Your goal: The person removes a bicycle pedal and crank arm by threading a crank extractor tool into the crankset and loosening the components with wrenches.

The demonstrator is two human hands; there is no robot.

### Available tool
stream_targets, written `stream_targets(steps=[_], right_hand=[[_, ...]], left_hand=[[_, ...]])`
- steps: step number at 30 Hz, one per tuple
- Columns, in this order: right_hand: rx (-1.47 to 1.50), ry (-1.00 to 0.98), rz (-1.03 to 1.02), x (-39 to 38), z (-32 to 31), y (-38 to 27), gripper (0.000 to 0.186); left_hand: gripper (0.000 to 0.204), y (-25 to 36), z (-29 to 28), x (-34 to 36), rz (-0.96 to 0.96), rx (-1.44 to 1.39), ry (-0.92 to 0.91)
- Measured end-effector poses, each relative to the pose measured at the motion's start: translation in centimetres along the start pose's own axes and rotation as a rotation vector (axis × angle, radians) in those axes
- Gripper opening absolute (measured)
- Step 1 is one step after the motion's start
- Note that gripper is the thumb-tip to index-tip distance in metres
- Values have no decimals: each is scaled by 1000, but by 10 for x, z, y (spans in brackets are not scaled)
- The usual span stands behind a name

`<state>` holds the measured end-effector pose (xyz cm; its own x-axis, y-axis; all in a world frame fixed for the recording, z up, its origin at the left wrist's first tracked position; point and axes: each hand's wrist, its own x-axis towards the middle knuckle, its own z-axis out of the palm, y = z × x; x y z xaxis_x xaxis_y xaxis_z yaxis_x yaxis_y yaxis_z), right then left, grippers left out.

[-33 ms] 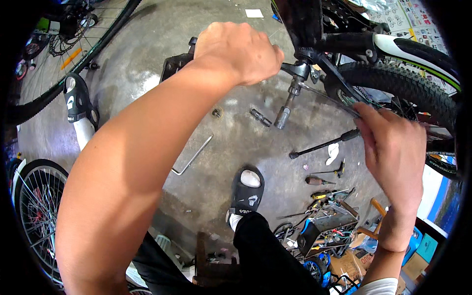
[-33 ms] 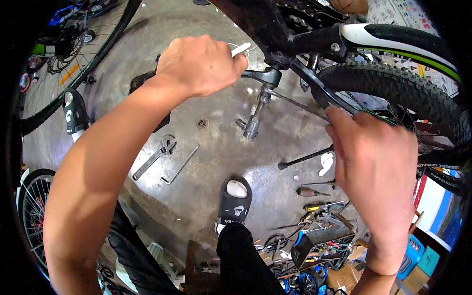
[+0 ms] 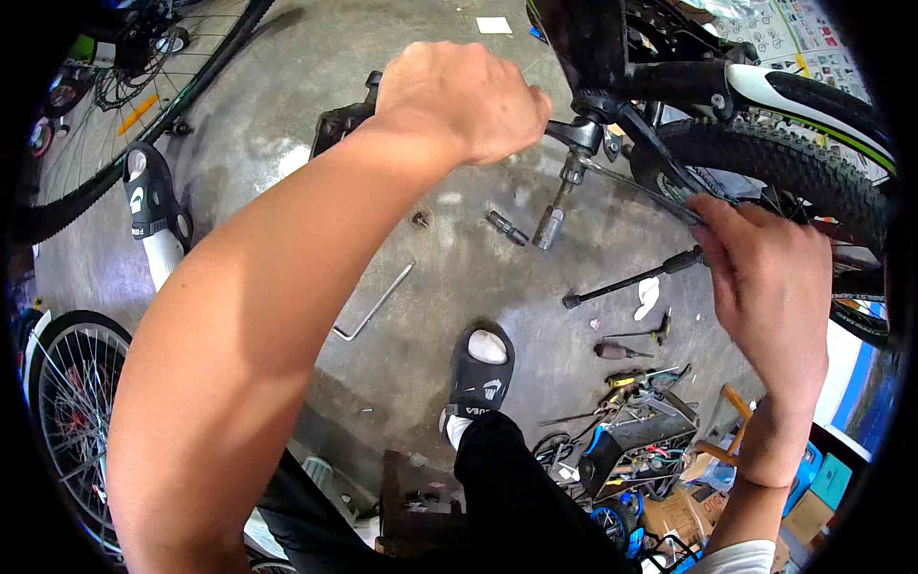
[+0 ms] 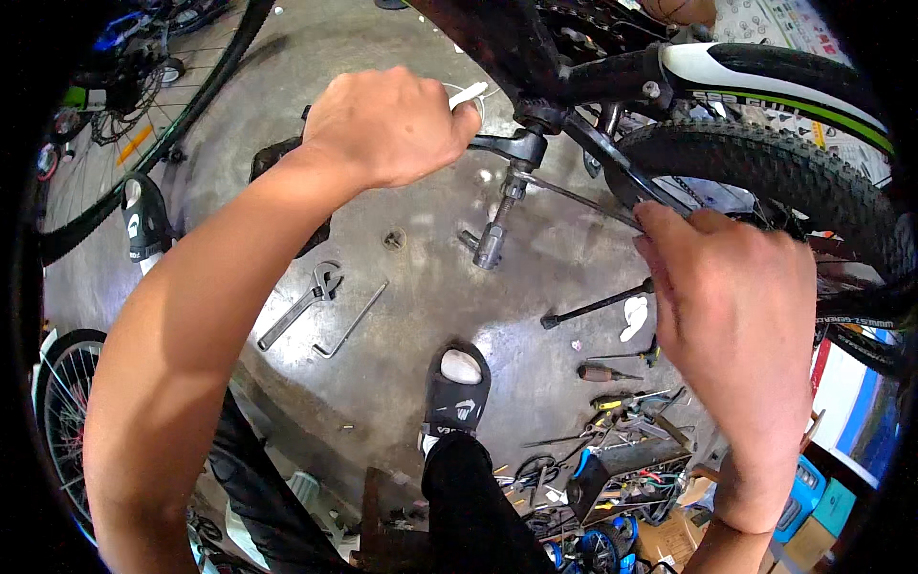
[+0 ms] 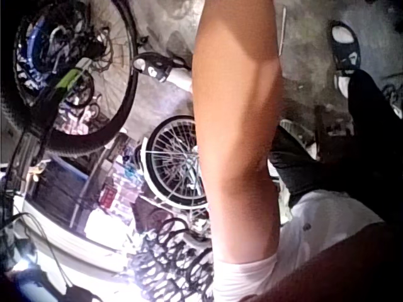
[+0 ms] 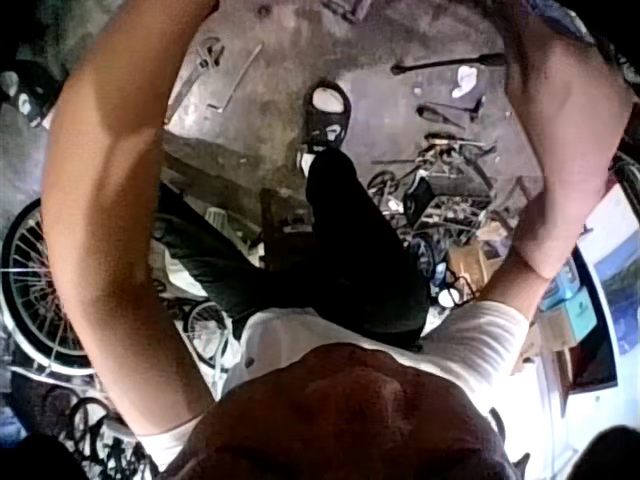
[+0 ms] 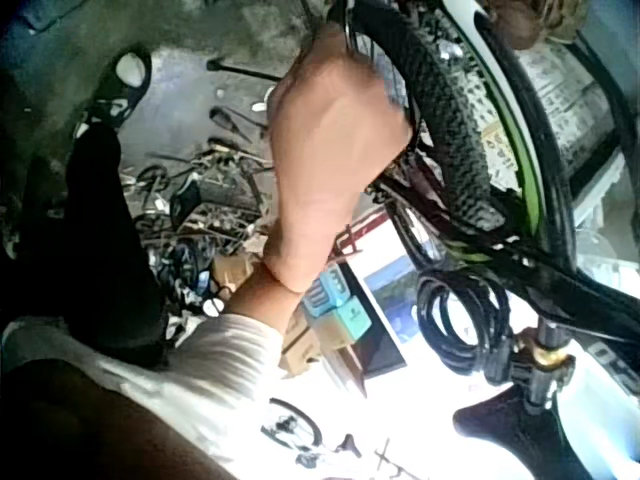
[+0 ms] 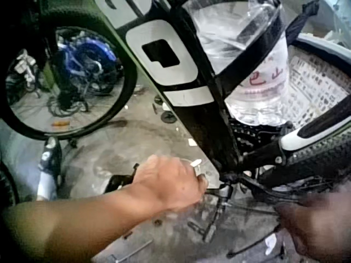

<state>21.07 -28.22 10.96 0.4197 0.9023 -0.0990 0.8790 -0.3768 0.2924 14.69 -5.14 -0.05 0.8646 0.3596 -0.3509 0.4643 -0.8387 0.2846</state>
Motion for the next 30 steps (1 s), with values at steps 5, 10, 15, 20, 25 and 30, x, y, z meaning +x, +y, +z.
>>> stream_targets(steps=[5, 10, 15, 20, 25, 30], right_hand=[[-65, -53, 25, -10, 2, -10, 22], [-186, -90, -56, 6, -11, -12, 12], [-118, -6, -26, -8, -6, 3, 9], [381, 96, 197, -40, 112, -3, 18], [833, 217, 510, -5, 280, -54, 37], [1613, 72, 623, 135, 295, -162, 28]], left_hand=[[60, 4, 2, 1, 15, 33, 39], [59, 2, 2, -1, 6, 13, 59], [59, 15, -2, 6, 64, 32, 78], [58, -15, 10, -4, 82, 104, 139], [57, 8, 8, 6, 114, 119, 188], [57, 5, 8, 2, 82, 157, 203]])
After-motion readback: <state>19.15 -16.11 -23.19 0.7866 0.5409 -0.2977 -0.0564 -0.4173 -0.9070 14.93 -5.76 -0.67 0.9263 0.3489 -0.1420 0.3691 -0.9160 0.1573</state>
